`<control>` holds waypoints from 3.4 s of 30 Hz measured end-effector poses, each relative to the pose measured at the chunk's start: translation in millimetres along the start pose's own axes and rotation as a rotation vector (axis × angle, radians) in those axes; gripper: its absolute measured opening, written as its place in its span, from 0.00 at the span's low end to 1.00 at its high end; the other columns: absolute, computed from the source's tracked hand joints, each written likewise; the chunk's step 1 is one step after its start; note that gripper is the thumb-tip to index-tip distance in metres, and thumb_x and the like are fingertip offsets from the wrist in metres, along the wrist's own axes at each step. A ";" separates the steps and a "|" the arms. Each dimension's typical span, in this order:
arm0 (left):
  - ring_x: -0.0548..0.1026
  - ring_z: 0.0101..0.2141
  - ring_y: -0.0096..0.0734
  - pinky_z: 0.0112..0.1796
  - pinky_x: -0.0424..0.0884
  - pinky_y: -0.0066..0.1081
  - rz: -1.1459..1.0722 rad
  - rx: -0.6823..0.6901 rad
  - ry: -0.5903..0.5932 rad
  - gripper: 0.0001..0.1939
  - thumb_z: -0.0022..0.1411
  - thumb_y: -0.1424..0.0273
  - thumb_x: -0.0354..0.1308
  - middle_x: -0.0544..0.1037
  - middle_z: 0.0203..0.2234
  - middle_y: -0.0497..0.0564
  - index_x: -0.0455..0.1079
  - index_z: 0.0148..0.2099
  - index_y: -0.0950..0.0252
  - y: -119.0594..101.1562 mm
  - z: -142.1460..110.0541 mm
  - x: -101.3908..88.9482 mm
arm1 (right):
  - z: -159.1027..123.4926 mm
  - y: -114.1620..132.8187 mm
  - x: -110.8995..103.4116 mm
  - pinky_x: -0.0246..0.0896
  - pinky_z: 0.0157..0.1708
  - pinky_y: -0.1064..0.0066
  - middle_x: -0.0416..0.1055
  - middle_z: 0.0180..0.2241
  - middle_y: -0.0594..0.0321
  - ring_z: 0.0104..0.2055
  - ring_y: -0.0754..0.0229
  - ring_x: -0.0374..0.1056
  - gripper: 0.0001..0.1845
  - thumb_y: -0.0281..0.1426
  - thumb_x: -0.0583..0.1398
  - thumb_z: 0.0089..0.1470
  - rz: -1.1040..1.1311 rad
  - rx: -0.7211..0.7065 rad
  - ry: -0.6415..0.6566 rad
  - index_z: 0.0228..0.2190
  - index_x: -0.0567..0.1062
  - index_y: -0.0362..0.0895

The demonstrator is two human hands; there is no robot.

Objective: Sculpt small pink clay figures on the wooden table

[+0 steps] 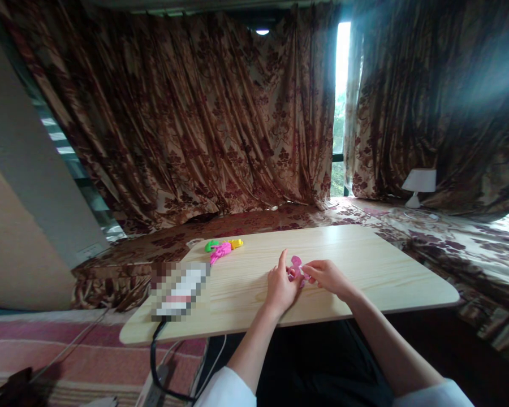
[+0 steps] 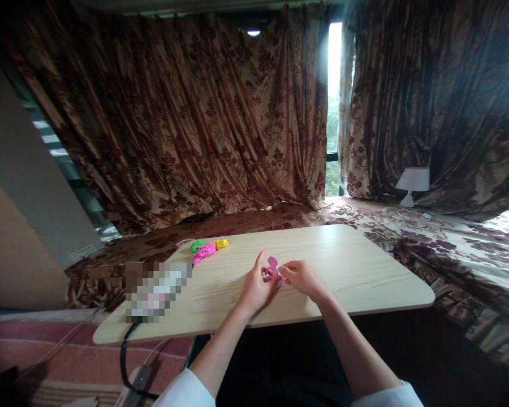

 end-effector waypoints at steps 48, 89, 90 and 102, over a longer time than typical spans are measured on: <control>0.72 0.39 0.32 0.44 0.67 0.35 -0.019 0.067 -0.156 0.11 0.54 0.72 0.55 0.73 0.36 0.51 0.70 0.41 0.64 -7.0 -21.5 -30.0 | 5.2 -8.2 -2.8 0.52 0.16 0.79 0.73 0.26 0.58 0.22 0.66 0.66 0.23 0.43 0.50 0.52 -0.002 0.095 -0.025 0.25 0.74 0.38; 0.67 0.27 0.21 0.34 0.64 0.25 -0.264 0.042 0.186 0.42 0.48 0.79 0.56 0.70 0.24 0.42 0.42 0.63 0.62 6.9 28.2 4.4 | -17.6 -41.1 -29.5 0.59 0.22 0.73 0.74 0.25 0.59 0.26 0.58 0.71 0.17 0.41 0.55 0.49 0.053 -0.062 -0.399 0.28 0.76 0.41; 0.67 0.26 0.21 0.33 0.64 0.25 -0.256 0.041 0.181 0.41 0.48 0.80 0.56 0.70 0.24 0.42 0.42 0.62 0.62 7.6 35.1 5.7 | -16.6 -41.6 -31.4 0.59 0.22 0.74 0.74 0.25 0.59 0.26 0.58 0.71 0.17 0.41 0.55 0.49 0.062 -0.051 -0.392 0.29 0.76 0.41; 0.68 0.24 0.22 0.30 0.64 0.24 -0.094 0.104 0.331 0.43 0.46 0.79 0.58 0.71 0.24 0.42 0.44 0.62 0.61 1.3 166.2 111.8 | -17.0 -75.6 -121.2 0.65 0.27 0.71 0.75 0.32 0.56 0.28 0.57 0.71 0.19 0.44 0.55 0.49 0.022 0.080 -0.508 0.33 0.76 0.42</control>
Point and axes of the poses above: each hand's wrist, its own z-axis towards the middle knuckle, its own x-axis out of the palm, y = z × x, the point moved 3 cm from there along z, towards the middle knuckle
